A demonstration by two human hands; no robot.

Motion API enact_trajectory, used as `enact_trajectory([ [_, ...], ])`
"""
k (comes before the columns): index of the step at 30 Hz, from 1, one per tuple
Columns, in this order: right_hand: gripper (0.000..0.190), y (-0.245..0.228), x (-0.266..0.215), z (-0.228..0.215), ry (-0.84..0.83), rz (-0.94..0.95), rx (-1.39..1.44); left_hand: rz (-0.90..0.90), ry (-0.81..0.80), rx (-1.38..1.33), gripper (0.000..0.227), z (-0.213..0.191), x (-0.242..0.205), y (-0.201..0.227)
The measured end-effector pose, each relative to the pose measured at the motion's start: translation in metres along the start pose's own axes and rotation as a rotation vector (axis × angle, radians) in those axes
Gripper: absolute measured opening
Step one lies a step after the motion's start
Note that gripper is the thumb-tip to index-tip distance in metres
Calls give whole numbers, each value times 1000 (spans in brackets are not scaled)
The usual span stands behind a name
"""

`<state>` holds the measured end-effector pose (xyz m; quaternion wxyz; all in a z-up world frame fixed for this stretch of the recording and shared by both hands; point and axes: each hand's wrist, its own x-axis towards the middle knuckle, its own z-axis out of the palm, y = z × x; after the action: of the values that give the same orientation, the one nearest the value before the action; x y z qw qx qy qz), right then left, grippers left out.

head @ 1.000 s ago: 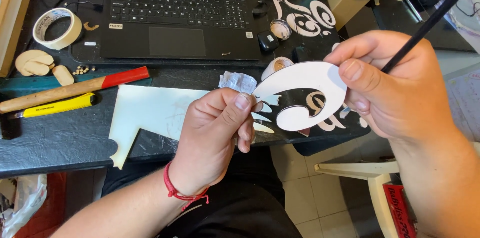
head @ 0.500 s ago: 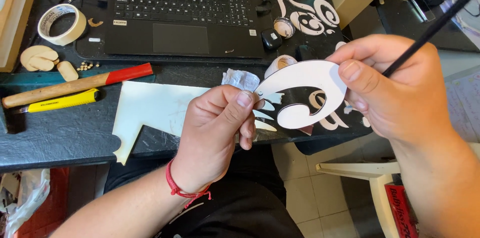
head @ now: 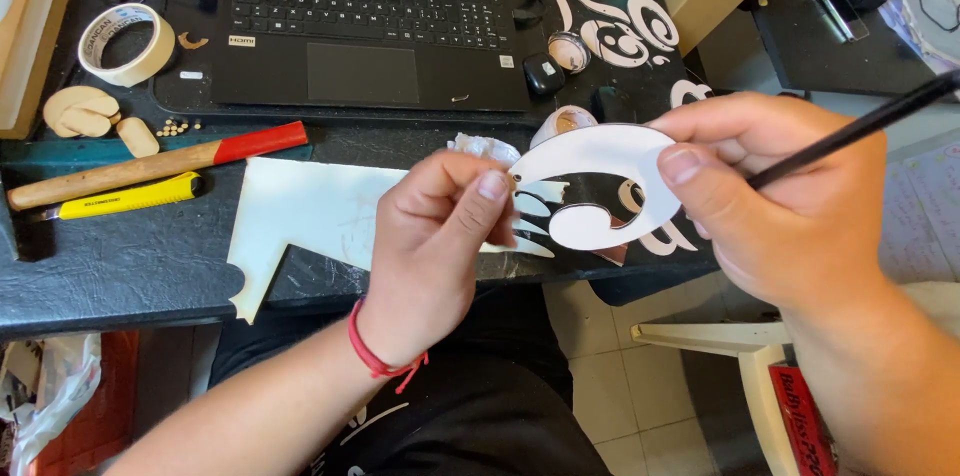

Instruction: The person paints a wooden letter 'F' with a light-colored paint using a brush, holding the letter in their left hand and applying paint to the curves and edges. They dip the brush into a container of paint and continue painting the letter, then place it on the table with other painted letters.

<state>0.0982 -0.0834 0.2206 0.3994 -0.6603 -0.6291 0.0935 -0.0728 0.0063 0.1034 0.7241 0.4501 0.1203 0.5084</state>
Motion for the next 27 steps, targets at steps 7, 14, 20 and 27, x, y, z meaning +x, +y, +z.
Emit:
enact_trajectory([
  [7, 13, 8, -15, 14, 116, -297, -264, 276, -215, 696, 67, 4, -3, 26],
  [14, 16, 33, -35, 22, -181, -363, -239, 310, -518, 874, 32, -9, -2, 7],
  [20, 8, 94, -60, 9, -225, -198, -157, 339, -656, 932, 21, -38, -4, -23],
  [27, 21, 224, -25, -59, 19, -1, -735, 454, -517, 1295, 23, -123, -11, -58],
])
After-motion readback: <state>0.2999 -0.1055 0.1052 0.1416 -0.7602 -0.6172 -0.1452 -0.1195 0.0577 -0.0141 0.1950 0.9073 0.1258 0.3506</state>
